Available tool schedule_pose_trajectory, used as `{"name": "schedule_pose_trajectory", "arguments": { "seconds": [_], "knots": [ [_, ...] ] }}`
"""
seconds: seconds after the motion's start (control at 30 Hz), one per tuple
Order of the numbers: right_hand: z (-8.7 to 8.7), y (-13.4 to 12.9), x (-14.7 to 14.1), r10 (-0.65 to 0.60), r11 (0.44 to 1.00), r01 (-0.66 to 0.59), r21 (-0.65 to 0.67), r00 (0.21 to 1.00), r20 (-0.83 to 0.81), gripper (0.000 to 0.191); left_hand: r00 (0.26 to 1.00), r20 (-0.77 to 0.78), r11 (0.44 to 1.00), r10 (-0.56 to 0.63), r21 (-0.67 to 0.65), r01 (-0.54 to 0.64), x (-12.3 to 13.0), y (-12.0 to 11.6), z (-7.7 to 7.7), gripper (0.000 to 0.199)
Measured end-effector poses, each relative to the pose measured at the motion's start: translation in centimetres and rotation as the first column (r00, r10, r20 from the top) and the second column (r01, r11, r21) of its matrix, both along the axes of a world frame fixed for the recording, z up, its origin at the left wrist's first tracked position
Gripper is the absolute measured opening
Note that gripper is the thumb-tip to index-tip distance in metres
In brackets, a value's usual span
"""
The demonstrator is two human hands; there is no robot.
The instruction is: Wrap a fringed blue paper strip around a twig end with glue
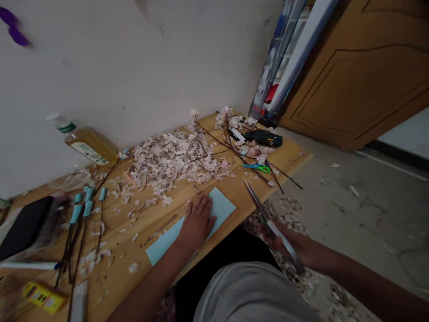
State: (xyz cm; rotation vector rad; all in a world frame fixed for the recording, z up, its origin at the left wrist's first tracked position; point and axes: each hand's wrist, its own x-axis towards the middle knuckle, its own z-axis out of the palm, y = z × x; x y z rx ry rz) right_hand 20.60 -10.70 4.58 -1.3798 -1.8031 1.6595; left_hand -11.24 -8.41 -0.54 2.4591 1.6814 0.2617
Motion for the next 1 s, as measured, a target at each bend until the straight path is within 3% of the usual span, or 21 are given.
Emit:
{"name": "schedule_pose_trajectory", "arguments": {
  "seconds": [0.13, 0.27, 0.37, 0.5, 0.6, 0.77, 0.9, 1.0],
  "knots": [
    [-1.0, -3.0, -1.4, 0.073, 0.989, -0.07, -0.127, 0.997, 0.02, 0.051, 0.984, 0.08, 0.987, 0.161, -0.039, -0.159, -0.8, 2.0, 1.4, 0.048],
    [-1.1, -2.9, -3.0, 0.088, 0.977, -0.088, -0.195, 0.996, -0.01, 0.053, 0.988, 0.099, 0.985, 0.12, -0.135, -0.106, -1.5, 4.4, 2.3, 0.048],
    [-1.0, -2.9, -3.5, 0.138, 0.966, -0.143, -0.214, 0.99, -0.04, 0.052, 0.985, 0.079, 0.969, 0.152, -0.208, -0.133, -0.8, 5.3, 2.5, 0.054],
    [-1.7, -3.5, -2.9, 0.133, 0.971, -0.135, -0.198, 0.991, -0.025, 0.049, 0.982, 0.054, 0.962, 0.178, -0.221, -0.162, 0.6, 5.8, 2.5, 0.052],
    [-1.8, -3.9, -1.5, 0.186, 0.969, -0.187, -0.161, 0.982, -0.017, 0.049, 0.96, 0.152, 0.939, 0.234, -0.293, -0.182, 1.1, 6.2, 2.6, 0.051],
    [-0.7, -4.6, 1.1, 0.257, 0.964, -0.248, -0.096, 0.962, 0.09, 0.05, 0.894, 0.379, 0.908, 0.239, -0.413, -0.068, 0.8, 7.6, 3.3, 0.018],
    [-0.6, -5.3, 2.0, 0.269, 0.96, -0.255, -0.114, 0.953, 0.136, 0.055, 0.765, 0.548, 0.903, 0.338, -0.418, -0.099, 0.1, 8.8, 3.5, 0.029],
    [-1.1, -5.8, 1.9, 0.28, 0.95, -0.263, -0.17, 0.956, 0.087, 0.052, 0.643, 0.618, 0.875, 0.453, -0.445, -0.189, -0.4, 9.0, 2.7, 0.034]
  ]
}}
